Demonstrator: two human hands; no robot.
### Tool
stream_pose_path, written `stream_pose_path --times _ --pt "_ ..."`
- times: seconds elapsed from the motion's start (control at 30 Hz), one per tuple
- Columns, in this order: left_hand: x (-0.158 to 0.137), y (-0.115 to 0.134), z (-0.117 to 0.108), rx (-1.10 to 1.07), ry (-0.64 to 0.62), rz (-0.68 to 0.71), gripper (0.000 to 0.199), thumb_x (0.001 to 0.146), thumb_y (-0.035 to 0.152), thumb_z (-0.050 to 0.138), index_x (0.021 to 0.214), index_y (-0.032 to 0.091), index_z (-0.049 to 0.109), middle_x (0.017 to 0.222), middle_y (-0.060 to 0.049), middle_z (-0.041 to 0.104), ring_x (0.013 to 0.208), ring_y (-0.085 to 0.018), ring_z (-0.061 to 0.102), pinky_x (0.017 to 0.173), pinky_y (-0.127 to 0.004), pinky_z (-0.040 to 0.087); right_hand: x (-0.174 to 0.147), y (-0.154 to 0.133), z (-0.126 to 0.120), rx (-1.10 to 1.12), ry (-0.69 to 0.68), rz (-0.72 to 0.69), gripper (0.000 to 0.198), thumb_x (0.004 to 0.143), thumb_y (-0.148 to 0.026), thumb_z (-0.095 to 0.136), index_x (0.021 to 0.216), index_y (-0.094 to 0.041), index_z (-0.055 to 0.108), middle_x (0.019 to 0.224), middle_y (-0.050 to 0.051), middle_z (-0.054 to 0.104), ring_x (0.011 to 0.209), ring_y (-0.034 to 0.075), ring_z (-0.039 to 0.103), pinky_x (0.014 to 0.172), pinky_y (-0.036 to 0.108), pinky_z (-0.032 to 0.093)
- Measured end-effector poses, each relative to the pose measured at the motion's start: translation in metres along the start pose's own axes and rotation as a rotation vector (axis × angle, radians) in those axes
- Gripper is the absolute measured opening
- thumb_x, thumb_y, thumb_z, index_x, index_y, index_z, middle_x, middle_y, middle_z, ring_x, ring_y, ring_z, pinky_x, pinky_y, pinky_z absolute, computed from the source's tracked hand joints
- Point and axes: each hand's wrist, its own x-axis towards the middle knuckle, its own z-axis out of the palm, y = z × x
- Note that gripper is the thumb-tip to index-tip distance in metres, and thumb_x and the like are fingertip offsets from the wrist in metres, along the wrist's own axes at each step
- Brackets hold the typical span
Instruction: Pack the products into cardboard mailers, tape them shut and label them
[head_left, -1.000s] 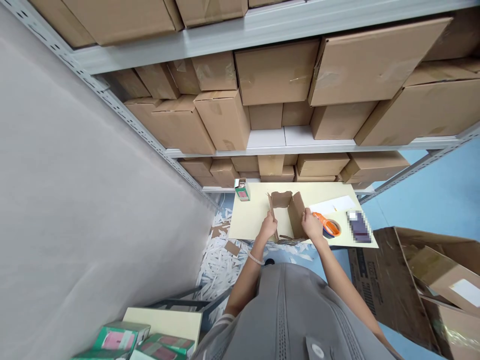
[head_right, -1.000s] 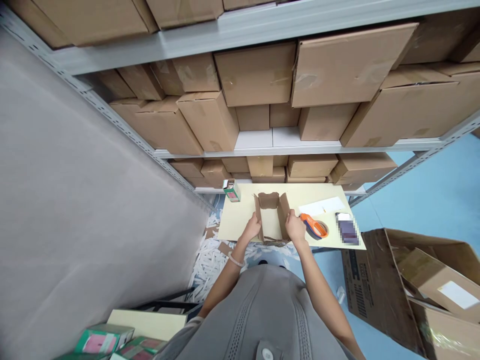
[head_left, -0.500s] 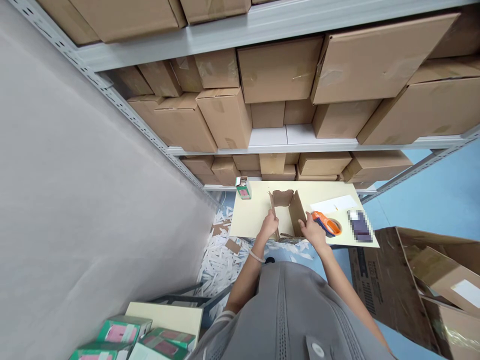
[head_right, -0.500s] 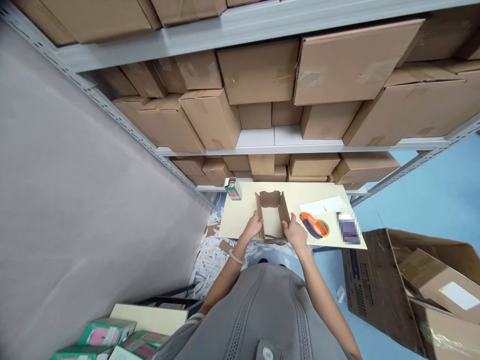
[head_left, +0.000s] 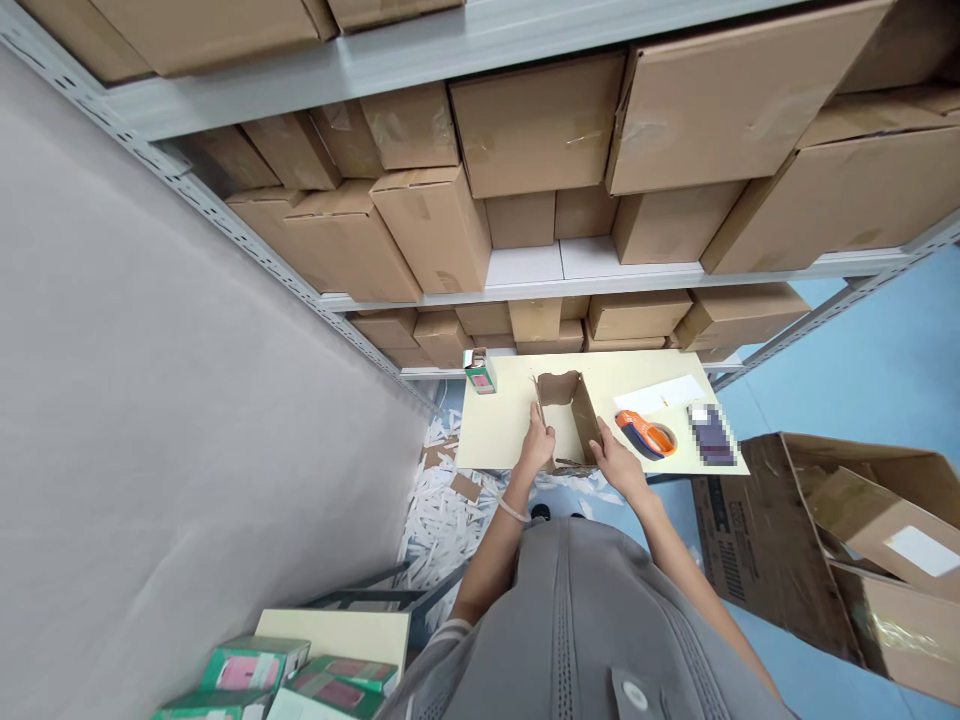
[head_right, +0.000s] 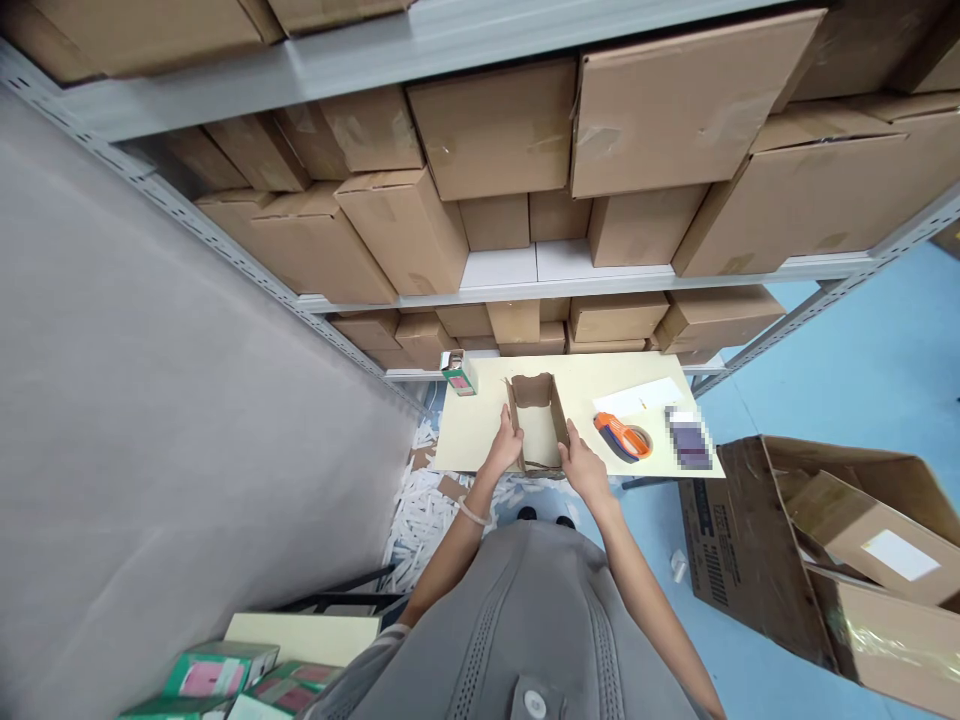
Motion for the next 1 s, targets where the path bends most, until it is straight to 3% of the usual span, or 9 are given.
stream_pose_path --times 0.13,0.33,0.47,0.57,0.63,0.7,0.83,0.93,1.0 --pt "0.001 -0.003 -0.001 -0.011 0.016 0.01 0.081 0.088 0.018 0.05 0.156 0.008 0.009 0.163 -0.019 0.017 0.151 -0.025 0.02 0.124 -0.034 0.017 0.0 -0.003 0.0 -0.022 -0.002 -0.01 0.058 0.101 -0.035 0.029 0.156 -0.018 0.024 0.142 0.017 0.056 0.121 0.031 0.061 0.091 0.039 0.047" --pt "0.01 -0.004 -0.018 0.013 0.087 0.064 0.088 0.088 0.024 0.056 0.156 0.011 0.004 0.165 -0.018 0.009 0.152 -0.025 0.014 0.125 -0.034 0.014 0.007 -0.003 -0.008 -0.104 -0.028 0.022 0.055 0.102 -0.028 0.026 0.155 -0.017 0.025 0.112 0.017 0.072 0.102 0.03 0.069 0.08 0.037 0.048" --pt "0.026 0.007 -0.035 0.201 0.184 0.158 0.093 0.084 0.02 0.058 0.156 0.011 0.0 0.166 -0.018 0.001 0.153 -0.025 0.002 0.124 -0.038 0.015 0.021 0.005 -0.021 -0.198 -0.005 -0.053 0.052 0.1 -0.024 0.031 0.152 -0.022 0.034 0.11 0.016 0.073 0.099 0.029 0.07 0.078 0.035 0.047" --pt "0.035 0.017 -0.048 0.384 0.229 0.091 0.095 0.08 0.022 0.062 0.156 0.014 0.005 0.166 -0.019 0.001 0.153 -0.031 0.003 0.124 -0.047 0.014 0.04 0.014 -0.036 -0.234 -0.004 -0.14 0.05 0.098 -0.021 0.035 0.146 -0.027 0.046 0.115 0.013 0.072 0.102 0.028 0.068 0.078 0.033 0.047" --pt "0.034 0.022 -0.055 0.504 0.242 0.02 0.093 0.078 0.026 0.065 0.156 0.017 0.014 0.166 -0.017 0.007 0.153 -0.035 0.007 0.123 -0.053 0.011 0.057 0.019 -0.047 -0.229 0.0 -0.184 0.047 0.096 -0.019 0.036 0.14 -0.029 0.053 0.117 0.01 0.072 0.105 0.027 0.067 0.079 0.033 0.047" --pt "0.029 0.025 -0.06 0.605 0.219 -0.03 0.08 0.08 0.032 0.065 0.151 0.019 0.03 0.162 -0.016 0.025 0.15 -0.036 0.019 0.121 -0.057 0.013 0.073 0.02 -0.055 -0.218 0.011 -0.206 0.045 0.096 -0.019 0.036 0.132 -0.031 0.06 0.119 0.008 0.071 0.107 0.026 0.066 0.081 0.033 0.047" --pt "0.015 0.028 -0.068 0.67 0.103 -0.11 0.05 0.087 0.037 0.058 0.134 0.024 0.053 0.137 -0.012 0.06 0.132 -0.031 0.05 0.108 -0.046 0.04 0.099 0.007 -0.058 -0.178 0.081 -0.176 0.042 0.095 -0.019 0.036 0.124 -0.027 0.065 0.127 0.01 0.066 0.113 0.027 0.062 0.087 0.036 0.048" --pt "0.009 0.029 -0.074 0.649 0.052 -0.218 0.05 0.088 0.036 0.058 0.135 0.021 0.053 0.135 -0.014 0.062 0.124 -0.029 0.059 0.096 -0.038 0.049 0.106 -0.012 -0.049 -0.109 0.21 -0.047 0.046 0.094 -0.028 0.043 0.137 -0.021 0.054 0.146 0.017 0.048 0.126 0.034 0.052 0.096 0.045 0.046" --pt "0.008 0.027 -0.079 0.641 0.034 -0.285 0.046 0.088 0.033 0.057 0.131 0.017 0.057 0.131 -0.017 0.064 0.119 -0.029 0.062 0.092 -0.036 0.05 0.105 -0.025 -0.04 -0.029 0.272 0.12 0.065 0.091 -0.037 0.049 0.15 -0.015 0.036 0.152 0.024 0.036 0.13 0.041 0.048 0.097 0.052 0.044"
